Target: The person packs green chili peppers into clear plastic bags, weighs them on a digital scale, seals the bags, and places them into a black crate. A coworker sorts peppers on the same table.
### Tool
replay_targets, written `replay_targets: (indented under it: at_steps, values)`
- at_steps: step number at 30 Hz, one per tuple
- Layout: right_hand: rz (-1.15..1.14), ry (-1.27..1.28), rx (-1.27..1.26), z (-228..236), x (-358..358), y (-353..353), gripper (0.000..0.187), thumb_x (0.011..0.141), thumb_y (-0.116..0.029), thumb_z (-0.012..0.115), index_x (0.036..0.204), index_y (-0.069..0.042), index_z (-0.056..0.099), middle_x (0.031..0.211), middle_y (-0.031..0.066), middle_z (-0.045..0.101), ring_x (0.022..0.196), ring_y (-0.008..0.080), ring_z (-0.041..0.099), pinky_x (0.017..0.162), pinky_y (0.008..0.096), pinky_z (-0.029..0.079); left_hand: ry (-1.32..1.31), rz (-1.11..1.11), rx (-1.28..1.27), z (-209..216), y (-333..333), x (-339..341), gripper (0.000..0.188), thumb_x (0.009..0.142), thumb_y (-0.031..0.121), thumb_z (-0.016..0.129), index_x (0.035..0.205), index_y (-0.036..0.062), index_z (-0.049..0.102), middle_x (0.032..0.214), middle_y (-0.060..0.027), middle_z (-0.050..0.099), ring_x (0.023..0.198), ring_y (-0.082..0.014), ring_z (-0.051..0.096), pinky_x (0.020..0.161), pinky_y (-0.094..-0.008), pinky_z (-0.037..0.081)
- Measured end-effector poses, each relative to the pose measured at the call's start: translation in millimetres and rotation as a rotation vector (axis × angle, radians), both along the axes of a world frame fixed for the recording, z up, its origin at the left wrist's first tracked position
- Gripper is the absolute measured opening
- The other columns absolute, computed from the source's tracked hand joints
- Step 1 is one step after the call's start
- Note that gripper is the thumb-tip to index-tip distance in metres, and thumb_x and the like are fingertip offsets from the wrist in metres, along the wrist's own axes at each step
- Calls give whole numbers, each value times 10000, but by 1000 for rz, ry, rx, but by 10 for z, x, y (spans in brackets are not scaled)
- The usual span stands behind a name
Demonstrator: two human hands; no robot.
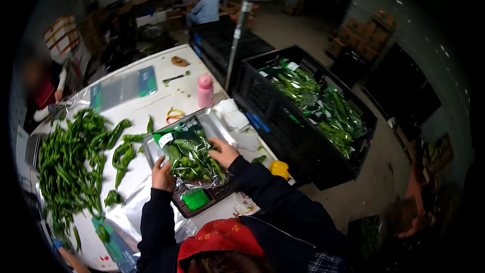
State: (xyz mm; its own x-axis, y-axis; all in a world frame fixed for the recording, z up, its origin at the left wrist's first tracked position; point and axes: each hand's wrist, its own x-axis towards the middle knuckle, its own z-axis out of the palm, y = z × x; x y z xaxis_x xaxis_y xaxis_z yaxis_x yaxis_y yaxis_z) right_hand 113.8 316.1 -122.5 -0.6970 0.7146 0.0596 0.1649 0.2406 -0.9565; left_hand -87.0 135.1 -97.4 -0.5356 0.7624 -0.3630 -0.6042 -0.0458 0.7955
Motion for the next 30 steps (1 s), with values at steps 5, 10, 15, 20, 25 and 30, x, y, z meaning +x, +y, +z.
replay_targets:
  at_steps: [5, 10, 15, 20, 25, 30]
  values:
    - [-55, -53, 109, 768, 541, -582, 350, 873, -188, 618, 1188, -36, 600, 1045, 136, 673, 952, 212, 656, 840, 317, 501, 506, 51, -38, -204, -408, -216, 402, 870, 117, 611, 1247, 17, 519, 1122, -67, 583, 917, -135, 572, 708, -239, 463]
    - [-160, 105, 10, 1037, 1355, -825, 237, 896, -115, 595, 1101, -5, 640, 925, 110, 699, 836, 174, 678, 752, 289, 525, 605, -21, -57, 72, -522, -188, 284, 896, 152, 609, 1159, 53, 569, 1087, -41, 591, 929, -120, 574, 695, -235, 449]
    - [-575, 36, 467, 1987, 2221, -1134, 155, 860, -58, 599, 974, 12, 678, 886, 127, 694, 788, 193, 677, 716, 300, 519, 779, -16, 103, 636, -554, 249, 214, 924, 148, 577, 1105, 35, 595, 1055, -17, 611, 948, -119, 580, 785, -256, 457]
    - [-906, -2, 536, 2304, 3286, -798, 178, 895, -63, 542, 978, 30, 669, 882, 123, 690, 825, 180, 656, 744, 294, 504, 841, -172, 221, 1096, -380, 889, 136, 903, -4, 509, 1009, -19, 594, 956, -42, 582, 812, -95, 533, 725, -227, 431]
    - [-985, -217, 642, 2140, 4066, 266, 219, 884, -160, 594, 1042, -40, 685, 910, 104, 694, 748, 205, 631, 697, 310, 494, 850, -394, 323, 1317, -273, 1476, 128, 885, -42, 495, 955, -30, 601, 909, -76, 594, 773, -140, 593, 699, -246, 467]
    - [-795, -679, 591, 1939, 4462, 1371, 499, 863, -286, 632, 1302, -70, 535, 1341, 172, 528, 1228, 345, 501, 1016, 424, 424, 822, -563, 226, 1176, -145, 1809, 118, 901, 2, 545, 915, -46, 652, 830, -107, 667, 762, -151, 643, 693, -263, 499]
